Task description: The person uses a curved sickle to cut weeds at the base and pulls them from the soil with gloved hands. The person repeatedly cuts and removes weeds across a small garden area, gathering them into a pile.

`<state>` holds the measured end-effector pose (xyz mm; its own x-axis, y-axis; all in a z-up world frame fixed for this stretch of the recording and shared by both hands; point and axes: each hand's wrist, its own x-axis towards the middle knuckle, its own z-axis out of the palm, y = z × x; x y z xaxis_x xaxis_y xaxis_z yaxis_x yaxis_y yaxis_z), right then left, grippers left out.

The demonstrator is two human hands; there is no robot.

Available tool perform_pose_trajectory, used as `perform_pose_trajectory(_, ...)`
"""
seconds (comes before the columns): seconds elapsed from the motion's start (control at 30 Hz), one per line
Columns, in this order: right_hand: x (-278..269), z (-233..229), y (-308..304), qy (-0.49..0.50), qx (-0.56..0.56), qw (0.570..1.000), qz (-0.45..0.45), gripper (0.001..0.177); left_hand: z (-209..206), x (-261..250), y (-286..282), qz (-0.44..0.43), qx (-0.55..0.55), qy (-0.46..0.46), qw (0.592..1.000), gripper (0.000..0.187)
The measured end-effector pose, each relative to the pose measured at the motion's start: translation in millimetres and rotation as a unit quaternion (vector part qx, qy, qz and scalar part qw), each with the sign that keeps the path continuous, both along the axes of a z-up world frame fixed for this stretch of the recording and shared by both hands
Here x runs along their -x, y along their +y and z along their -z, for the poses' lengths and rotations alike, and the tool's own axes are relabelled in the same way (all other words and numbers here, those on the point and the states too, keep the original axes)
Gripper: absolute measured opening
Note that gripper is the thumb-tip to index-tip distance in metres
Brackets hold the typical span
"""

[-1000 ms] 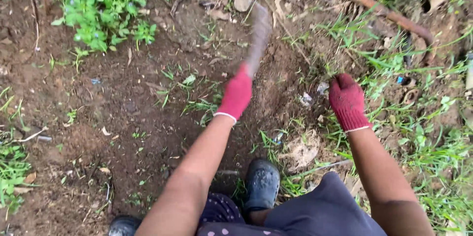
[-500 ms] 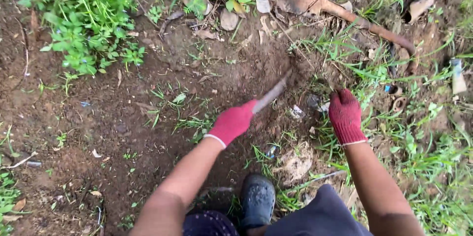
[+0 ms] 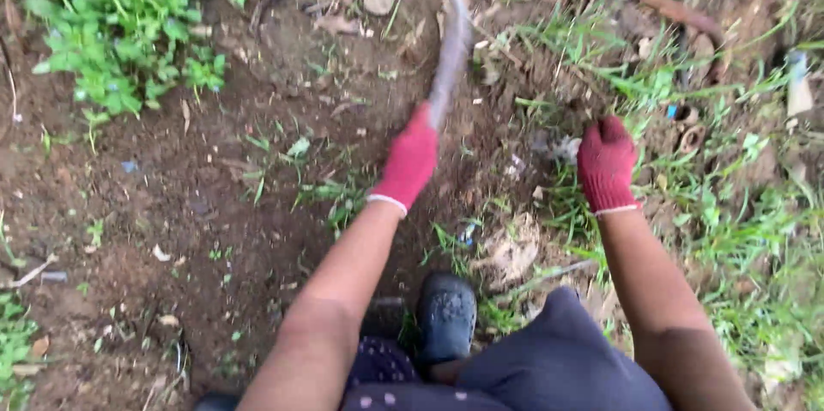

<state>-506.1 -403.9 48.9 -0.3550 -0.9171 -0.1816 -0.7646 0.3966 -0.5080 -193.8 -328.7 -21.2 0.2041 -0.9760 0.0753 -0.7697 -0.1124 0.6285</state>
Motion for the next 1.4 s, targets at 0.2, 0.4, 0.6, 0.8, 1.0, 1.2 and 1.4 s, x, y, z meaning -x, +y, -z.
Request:
perform_pose_trajectory(0.2, 7, -8, -5, 0.027, -0.010, 0.999, 0.024, 0.034, -138, -17, 9, 0.375, -0.142, -0.099, 0.911, 0.036)
perform_pose_trajectory(0.4, 25, 23, -19, 0.017, 0.001, 1.000, 0.019, 0.031, -172, -13, 15, 0.285, -0.085, 0.106, 0.949, 0.024)
perform_pose_trajectory(0.6, 7, -4, -7, 0.010, 0.047, 0.993, -0.109, 0.026, -15, -52, 22, 0.116, -0.138, 0.245, 0.953, 0.046)
perform_pose_trajectory(0.8, 11, 16, 0, 0.036, 0.038, 0.987, -0.152, 0.032, -51, -46, 85, 0.325, -0.282, 0.116, 0.895, 0.047)
perform_pose_trajectory(1.0, 8, 45, -4, 0.026, -0.016, 0.988, -0.152, 0.030, -40, -48, 63, 0.062, -0.175, 0.170, 0.968, 0.054)
perform_pose_trajectory(1.2, -26, 38, 11, 0.028, -0.072, 0.975, -0.209, 0.028, -60, -86, 133, 0.267, -0.244, 0.136, 0.923, 0.047)
perform_pose_trajectory(1.4, -129, -61, 85, 0.288, -0.198, 0.833, -0.429, 0.085, -50, -136, 163, -0.039, -0.380, 0.159, 0.910, 0.044)
